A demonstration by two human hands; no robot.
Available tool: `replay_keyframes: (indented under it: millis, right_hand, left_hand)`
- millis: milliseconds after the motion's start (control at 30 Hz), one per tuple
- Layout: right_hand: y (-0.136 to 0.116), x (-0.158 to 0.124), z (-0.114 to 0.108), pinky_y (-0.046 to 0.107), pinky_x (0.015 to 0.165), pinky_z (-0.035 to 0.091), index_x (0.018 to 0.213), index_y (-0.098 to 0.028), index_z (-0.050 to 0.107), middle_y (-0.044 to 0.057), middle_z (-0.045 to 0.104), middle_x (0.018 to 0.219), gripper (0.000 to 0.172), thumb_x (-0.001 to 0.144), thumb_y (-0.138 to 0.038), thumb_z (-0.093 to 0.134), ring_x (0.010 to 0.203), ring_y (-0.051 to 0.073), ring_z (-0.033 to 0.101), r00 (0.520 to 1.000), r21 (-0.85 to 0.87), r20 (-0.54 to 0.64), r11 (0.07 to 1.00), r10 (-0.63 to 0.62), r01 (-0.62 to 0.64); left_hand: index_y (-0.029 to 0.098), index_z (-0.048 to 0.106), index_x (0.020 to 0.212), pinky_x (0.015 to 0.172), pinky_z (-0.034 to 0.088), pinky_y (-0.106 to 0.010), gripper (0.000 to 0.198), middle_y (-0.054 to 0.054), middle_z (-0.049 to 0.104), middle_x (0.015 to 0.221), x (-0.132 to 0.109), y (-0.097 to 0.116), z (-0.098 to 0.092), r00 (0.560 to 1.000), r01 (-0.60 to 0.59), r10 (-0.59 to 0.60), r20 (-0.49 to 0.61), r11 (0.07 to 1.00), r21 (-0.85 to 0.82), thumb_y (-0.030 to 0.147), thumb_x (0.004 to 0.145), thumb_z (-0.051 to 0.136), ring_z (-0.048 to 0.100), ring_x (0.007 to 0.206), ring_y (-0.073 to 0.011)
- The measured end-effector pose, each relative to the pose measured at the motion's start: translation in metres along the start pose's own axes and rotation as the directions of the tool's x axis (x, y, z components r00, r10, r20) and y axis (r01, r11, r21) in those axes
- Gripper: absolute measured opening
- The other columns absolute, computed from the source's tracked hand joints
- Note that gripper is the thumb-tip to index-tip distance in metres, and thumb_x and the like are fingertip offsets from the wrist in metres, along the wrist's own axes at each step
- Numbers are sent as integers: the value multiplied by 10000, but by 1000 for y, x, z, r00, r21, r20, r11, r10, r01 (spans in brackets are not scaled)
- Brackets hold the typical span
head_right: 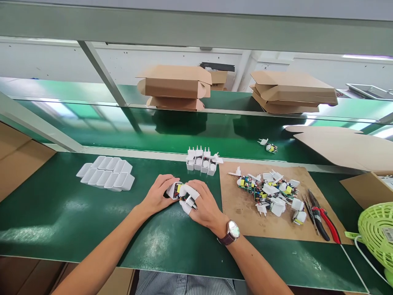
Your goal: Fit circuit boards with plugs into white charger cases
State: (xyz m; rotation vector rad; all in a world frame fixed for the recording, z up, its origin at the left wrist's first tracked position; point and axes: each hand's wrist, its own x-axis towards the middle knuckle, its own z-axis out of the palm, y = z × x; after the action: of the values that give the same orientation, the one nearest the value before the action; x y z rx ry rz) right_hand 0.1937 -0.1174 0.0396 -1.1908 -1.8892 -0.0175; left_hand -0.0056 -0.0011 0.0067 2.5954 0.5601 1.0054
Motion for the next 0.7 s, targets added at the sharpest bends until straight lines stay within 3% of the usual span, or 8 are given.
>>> replay_keyframes:
  millis: [700]
  right_hand:
    - [0,0,0,546,951,591,1517,-237,337,166,620,1242,659,937,-129,631,1208,314,605,1000,-38,19,999,-14,14]
  left_hand:
    - [248,499,1413,865,538,-398,541,-118,616,1152,4,3,1,999,-27,28,-31,1000,5,382,925,691,616,996,-252]
